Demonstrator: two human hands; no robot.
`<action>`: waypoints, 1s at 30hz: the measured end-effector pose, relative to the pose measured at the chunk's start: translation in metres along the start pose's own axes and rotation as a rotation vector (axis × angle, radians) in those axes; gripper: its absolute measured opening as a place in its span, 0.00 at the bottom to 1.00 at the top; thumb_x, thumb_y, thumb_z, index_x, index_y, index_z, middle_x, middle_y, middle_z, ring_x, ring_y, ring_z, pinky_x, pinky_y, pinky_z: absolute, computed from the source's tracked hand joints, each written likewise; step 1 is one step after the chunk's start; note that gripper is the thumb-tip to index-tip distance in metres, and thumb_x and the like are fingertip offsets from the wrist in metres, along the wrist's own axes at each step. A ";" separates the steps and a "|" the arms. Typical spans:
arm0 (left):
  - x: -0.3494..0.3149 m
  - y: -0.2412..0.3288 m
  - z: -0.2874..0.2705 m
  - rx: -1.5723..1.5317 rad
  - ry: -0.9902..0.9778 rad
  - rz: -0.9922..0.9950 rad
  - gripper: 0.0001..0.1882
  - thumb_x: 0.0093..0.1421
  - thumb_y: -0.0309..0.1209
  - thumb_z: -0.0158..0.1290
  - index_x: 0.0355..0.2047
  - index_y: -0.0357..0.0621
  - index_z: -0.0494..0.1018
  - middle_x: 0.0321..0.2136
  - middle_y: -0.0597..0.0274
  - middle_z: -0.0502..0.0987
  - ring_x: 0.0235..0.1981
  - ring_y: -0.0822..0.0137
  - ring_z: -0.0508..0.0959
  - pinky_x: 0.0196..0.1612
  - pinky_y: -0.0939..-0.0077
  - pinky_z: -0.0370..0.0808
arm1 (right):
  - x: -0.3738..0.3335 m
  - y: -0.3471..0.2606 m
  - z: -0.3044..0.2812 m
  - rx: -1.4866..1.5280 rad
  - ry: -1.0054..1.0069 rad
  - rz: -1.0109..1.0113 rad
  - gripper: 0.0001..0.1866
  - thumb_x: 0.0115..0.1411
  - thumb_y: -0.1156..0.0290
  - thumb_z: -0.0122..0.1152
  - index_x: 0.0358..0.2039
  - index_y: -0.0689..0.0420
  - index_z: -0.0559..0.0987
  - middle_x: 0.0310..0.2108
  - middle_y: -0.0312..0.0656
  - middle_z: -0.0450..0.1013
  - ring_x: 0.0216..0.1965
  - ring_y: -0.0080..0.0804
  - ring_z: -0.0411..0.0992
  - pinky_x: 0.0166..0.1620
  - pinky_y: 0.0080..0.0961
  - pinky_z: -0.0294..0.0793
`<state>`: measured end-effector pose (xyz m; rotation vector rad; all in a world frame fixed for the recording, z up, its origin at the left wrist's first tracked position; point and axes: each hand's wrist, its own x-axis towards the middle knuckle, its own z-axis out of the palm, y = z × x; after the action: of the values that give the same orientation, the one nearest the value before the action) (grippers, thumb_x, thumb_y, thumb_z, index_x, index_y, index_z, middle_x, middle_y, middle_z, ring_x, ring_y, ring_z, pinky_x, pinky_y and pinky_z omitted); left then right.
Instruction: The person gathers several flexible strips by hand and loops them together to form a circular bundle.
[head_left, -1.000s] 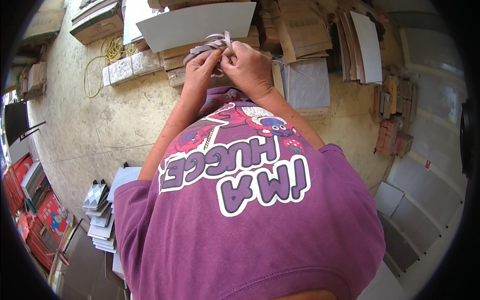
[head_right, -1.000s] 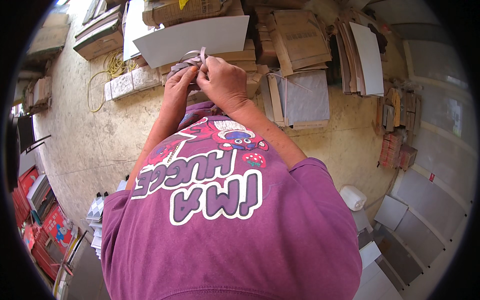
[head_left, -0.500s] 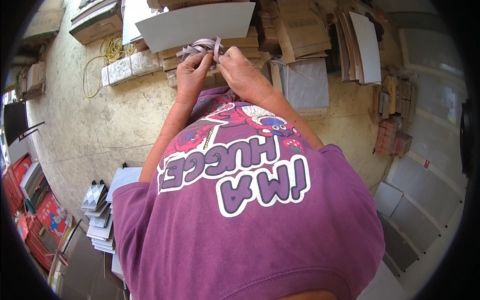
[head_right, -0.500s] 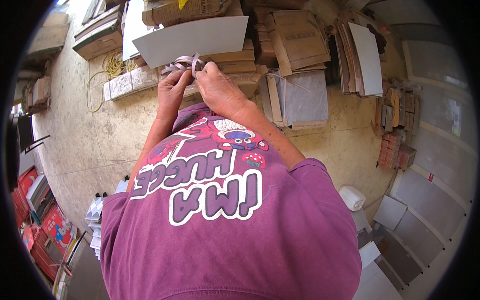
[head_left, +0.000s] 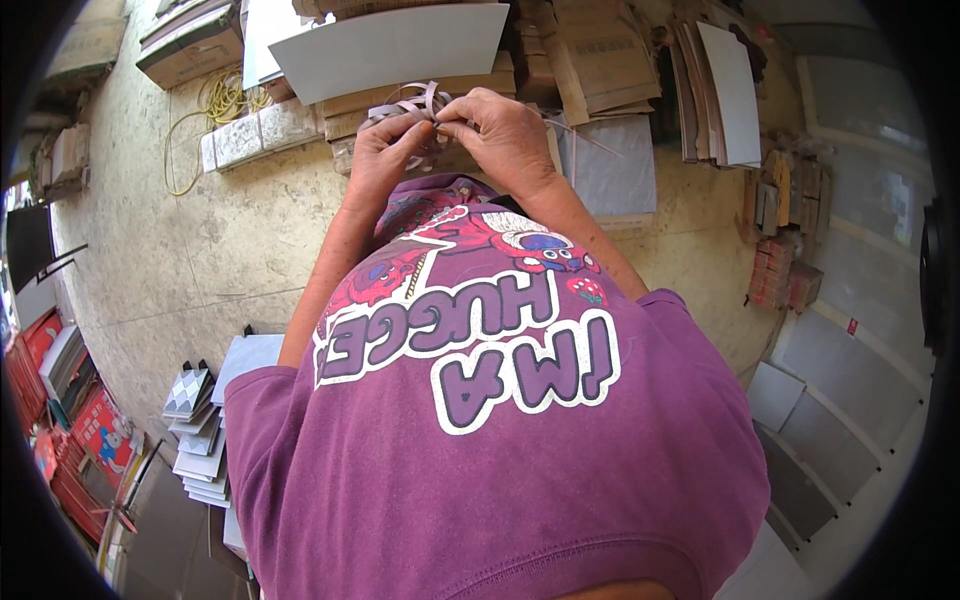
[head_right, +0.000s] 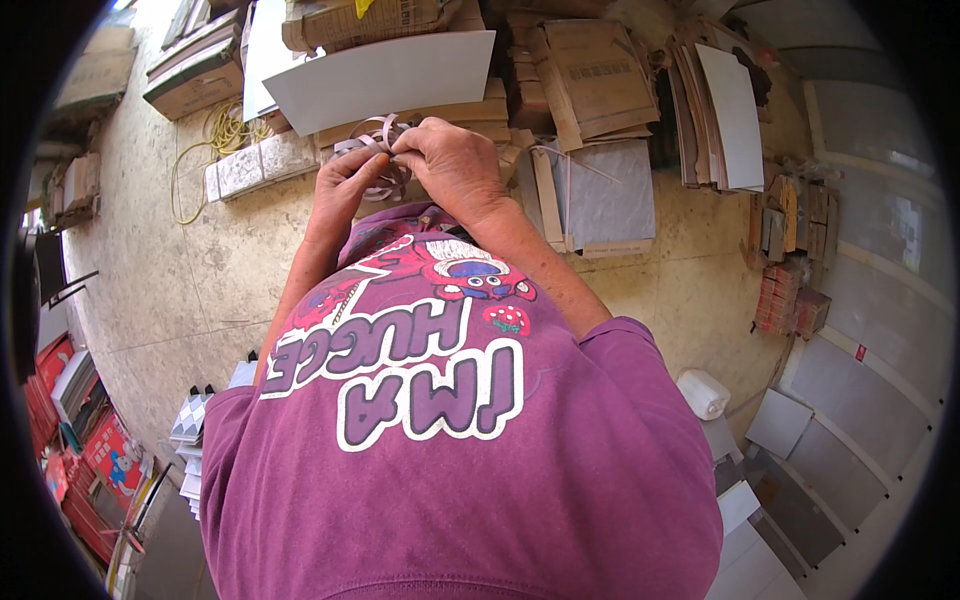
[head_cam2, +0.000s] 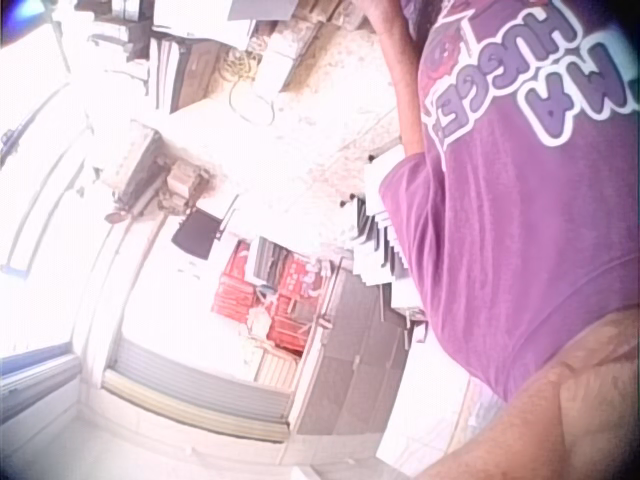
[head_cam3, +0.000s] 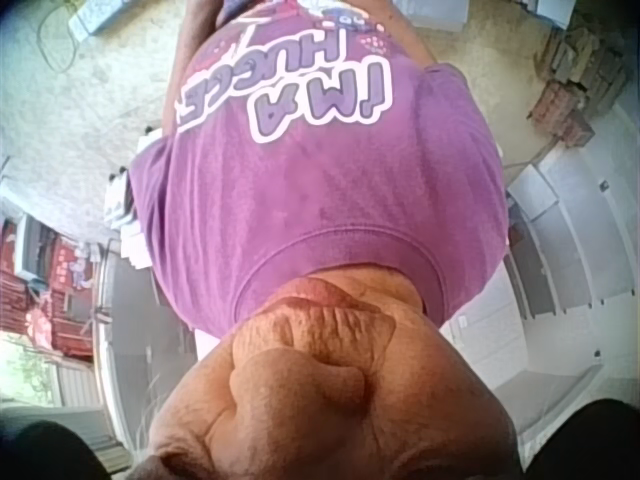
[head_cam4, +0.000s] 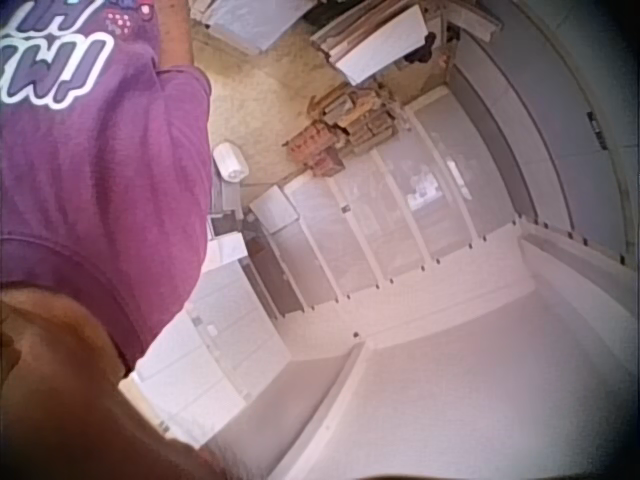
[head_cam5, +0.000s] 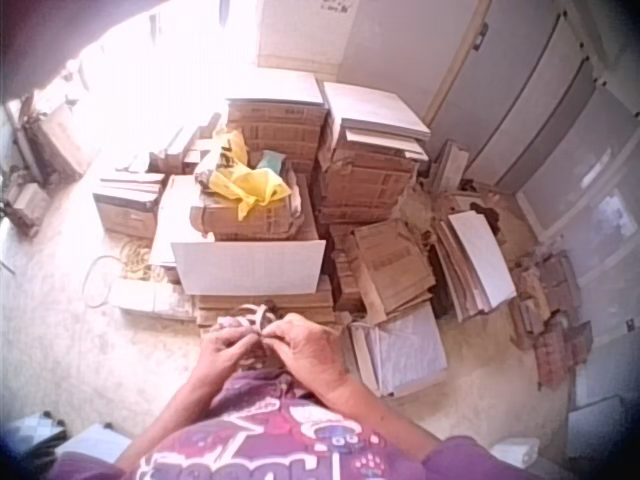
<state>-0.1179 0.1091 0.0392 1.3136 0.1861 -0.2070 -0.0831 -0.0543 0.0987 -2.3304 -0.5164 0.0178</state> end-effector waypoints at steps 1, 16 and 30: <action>0.000 0.004 0.000 0.040 -0.008 0.003 0.10 0.58 0.29 0.52 0.36 0.36 0.76 0.26 0.66 0.77 0.26 0.79 0.74 0.30 0.86 0.71 | 0.000 0.001 0.001 -0.005 0.016 -0.023 0.04 0.49 0.67 0.60 0.27 0.50 0.79 0.27 0.37 0.72 0.28 0.38 0.73 0.31 0.31 0.72; -0.002 0.008 0.000 -0.142 0.086 -0.099 0.10 0.58 0.31 0.53 0.36 0.37 0.75 0.27 0.63 0.77 0.27 0.75 0.76 0.30 0.83 0.74 | -0.008 -0.001 0.010 -0.021 -0.149 -0.058 0.10 0.54 0.64 0.56 0.29 0.58 0.77 0.32 0.46 0.69 0.32 0.45 0.72 0.35 0.36 0.73; 0.001 0.004 0.001 -0.199 0.049 -0.107 0.09 0.59 0.30 0.49 0.37 0.38 0.73 0.34 0.59 0.76 0.37 0.71 0.76 0.40 0.75 0.74 | 0.000 0.012 0.021 -0.068 0.177 -0.023 0.03 0.46 0.70 0.58 0.23 0.54 0.75 0.26 0.38 0.71 0.25 0.40 0.73 0.28 0.33 0.73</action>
<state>-0.1155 0.1088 0.0427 1.1122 0.3114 -0.2405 -0.0819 -0.0482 0.0749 -2.3642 -0.4606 -0.2180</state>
